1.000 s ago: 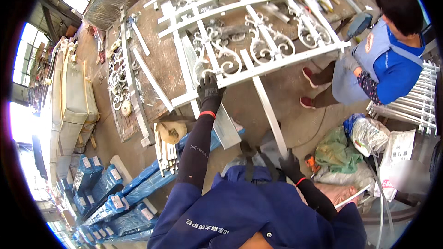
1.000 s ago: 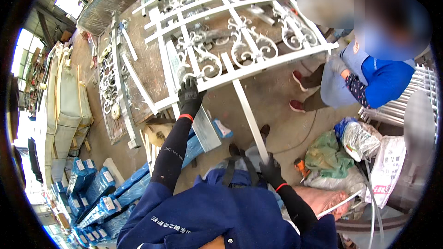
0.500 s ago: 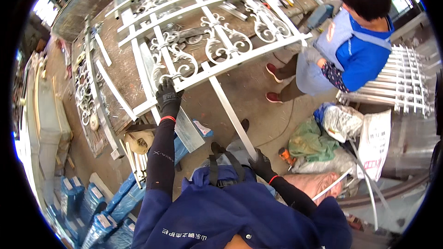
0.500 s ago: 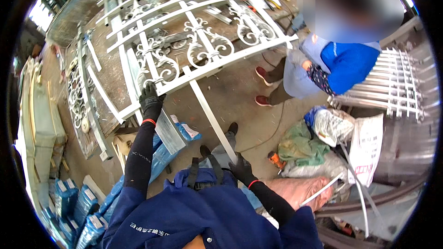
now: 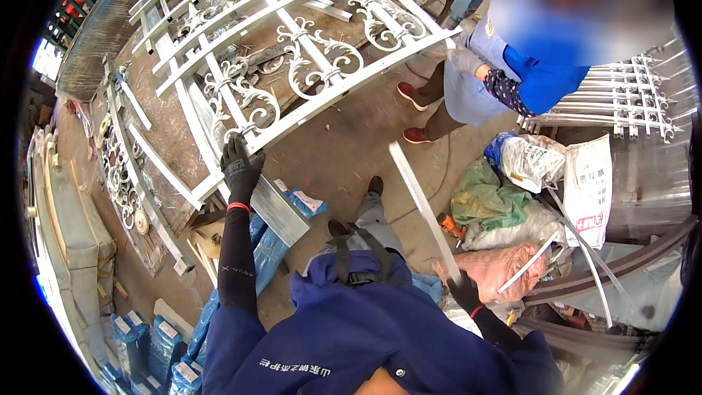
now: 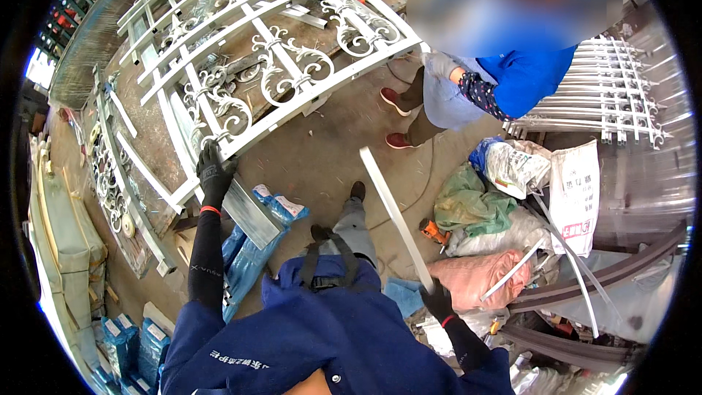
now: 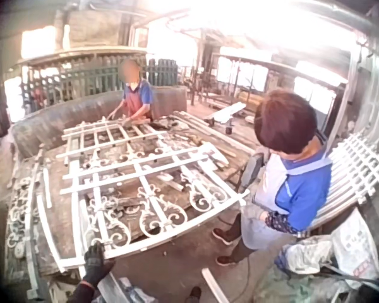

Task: The person uses a power drill to fasten screws into a white ornate metal gate frame. They align metal bars and decorative pieces, then secure them with the drill. A coworker is visible nearby.

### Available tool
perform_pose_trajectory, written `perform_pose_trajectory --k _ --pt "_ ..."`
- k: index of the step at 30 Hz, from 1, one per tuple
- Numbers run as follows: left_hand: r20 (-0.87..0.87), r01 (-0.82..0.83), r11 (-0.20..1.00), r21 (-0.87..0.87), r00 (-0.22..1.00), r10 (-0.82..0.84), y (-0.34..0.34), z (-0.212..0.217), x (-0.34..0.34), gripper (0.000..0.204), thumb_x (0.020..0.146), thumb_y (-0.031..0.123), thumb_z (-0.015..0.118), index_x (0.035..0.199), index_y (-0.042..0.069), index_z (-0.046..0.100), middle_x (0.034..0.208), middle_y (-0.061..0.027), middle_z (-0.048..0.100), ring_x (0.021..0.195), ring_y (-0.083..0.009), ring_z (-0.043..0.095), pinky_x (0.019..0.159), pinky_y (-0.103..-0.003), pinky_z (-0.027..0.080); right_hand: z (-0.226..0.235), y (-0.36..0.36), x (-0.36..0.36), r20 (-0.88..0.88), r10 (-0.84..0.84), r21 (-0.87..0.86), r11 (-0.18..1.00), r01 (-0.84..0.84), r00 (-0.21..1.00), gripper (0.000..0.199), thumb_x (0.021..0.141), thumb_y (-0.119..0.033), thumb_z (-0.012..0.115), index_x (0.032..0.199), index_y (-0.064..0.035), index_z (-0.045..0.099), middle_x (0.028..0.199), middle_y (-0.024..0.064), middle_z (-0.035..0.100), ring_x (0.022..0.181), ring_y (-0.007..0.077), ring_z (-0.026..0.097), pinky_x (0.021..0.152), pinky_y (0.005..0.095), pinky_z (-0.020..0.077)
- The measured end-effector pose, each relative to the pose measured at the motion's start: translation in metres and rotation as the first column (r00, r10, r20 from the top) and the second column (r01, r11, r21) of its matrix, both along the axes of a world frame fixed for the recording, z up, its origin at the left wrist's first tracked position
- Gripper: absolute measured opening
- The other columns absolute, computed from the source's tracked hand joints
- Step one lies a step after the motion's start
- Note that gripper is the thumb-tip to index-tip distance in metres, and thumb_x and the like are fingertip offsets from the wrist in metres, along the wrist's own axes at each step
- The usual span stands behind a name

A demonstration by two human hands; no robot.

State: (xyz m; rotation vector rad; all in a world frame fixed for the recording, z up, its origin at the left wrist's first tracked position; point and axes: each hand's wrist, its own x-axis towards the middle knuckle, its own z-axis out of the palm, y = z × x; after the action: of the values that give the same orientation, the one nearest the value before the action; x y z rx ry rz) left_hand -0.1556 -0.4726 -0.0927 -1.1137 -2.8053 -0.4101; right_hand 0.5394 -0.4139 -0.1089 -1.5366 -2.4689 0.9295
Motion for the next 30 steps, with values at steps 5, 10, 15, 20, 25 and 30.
perform_pose_trajectory --k 5,10,15,20,25,30 --pt "-0.101 0.032 0.984 0.175 0.995 -0.014 0.016 0.003 0.005 0.08 0.071 0.034 0.073 0.134 -0.001 0.038 0.135 -0.0229 0.042 0.128 -0.0385 0.036 0.107 -0.05 0.027 0.039 0.073 -0.126 0.045 -0.098 0.011 0.995 0.098 0.994 0.057 0.085 -0.039 0.061 0.129 -0.0063 0.045 0.112 0.0254 0.058 0.1 0.0444 0.057 0.083 0.0498 0.0465" --pt "0.01 0.376 0.836 0.4 0.91 -0.414 0.144 0.047 0.086 0.069 0.069 0.023 0.073 0.128 0.003 0.043 0.127 -0.0226 0.045 0.122 -0.0407 0.04 0.103 -0.046 0.034 0.097 0.145 -0.169 0.126 -0.044 -0.113 0.992 0.059 0.991 0.056 0.087 -0.043 0.057 0.127 -0.0078 0.045 0.106 0.0248 0.061 0.095 0.0429 0.059 0.079 0.051 0.0465" --pt "0.141 0.44 0.837 0.326 0.853 -0.503 0.223 0.02 0.124 0.058 0.078 0.032 0.065 0.129 0.011 0.046 0.133 -0.017 0.043 0.128 -0.0404 0.035 0.102 -0.054 0.031 0.109 0.16 -0.158 0.145 -0.014 -0.055 0.998 0.022 0.989 0.055 0.085 -0.042 0.06 0.126 -0.0062 0.047 0.102 0.0251 0.062 0.094 0.0413 0.06 0.078 0.0489 0.0477" --pt "0.262 0.44 0.838 0.321 0.81 -0.525 0.215 0.013 0.145 0.053 0.083 0.037 0.062 0.129 0.013 0.049 0.133 -0.0172 0.047 0.128 -0.0363 0.039 0.101 -0.052 0.034 0.113 0.168 -0.117 -0.015 0.073 -0.01 0.997 -0.073 0.997 0.049 0.082 -0.031 0.066 0.118 -0.0008 0.052 0.097 0.0246 0.063 0.091 0.0418 0.061 0.077 0.047 0.0489" --pt "0.311 0.102 0.879 0.466 0.911 -0.27 0.14 0.019 0.14 0.043 0.084 0.028 0.062 0.121 0.008 0.054 0.122 -0.0172 0.055 0.118 -0.035 0.049 0.096 -0.046 0.039 0.116 0.198 -0.154 -0.129 0.197 0.005 0.98 -0.198 0.972 0.039 0.082 -0.024 0.066 0.112 -0.0017 0.056 0.096 0.0207 0.064 0.087 0.0387 0.062 0.076 0.0438 0.0492" --pt "-0.171 -0.373 0.833 0.409 0.865 0.471 -0.002 0.019 0.101 0.049 0.084 0.02 0.06 0.124 -0.002 0.045 0.119 -0.0219 0.052 0.111 -0.0391 0.049 0.096 -0.048 0.037 0.078 0.227 -0.278 -0.341 0.31 -0.245 0.882 -0.402 0.887 0.049 0.082 -0.016 0.058 0.126 0.0026 0.044 0.109 0.0227 0.058 0.102 0.0367 0.058 0.087 0.0423 0.0449"
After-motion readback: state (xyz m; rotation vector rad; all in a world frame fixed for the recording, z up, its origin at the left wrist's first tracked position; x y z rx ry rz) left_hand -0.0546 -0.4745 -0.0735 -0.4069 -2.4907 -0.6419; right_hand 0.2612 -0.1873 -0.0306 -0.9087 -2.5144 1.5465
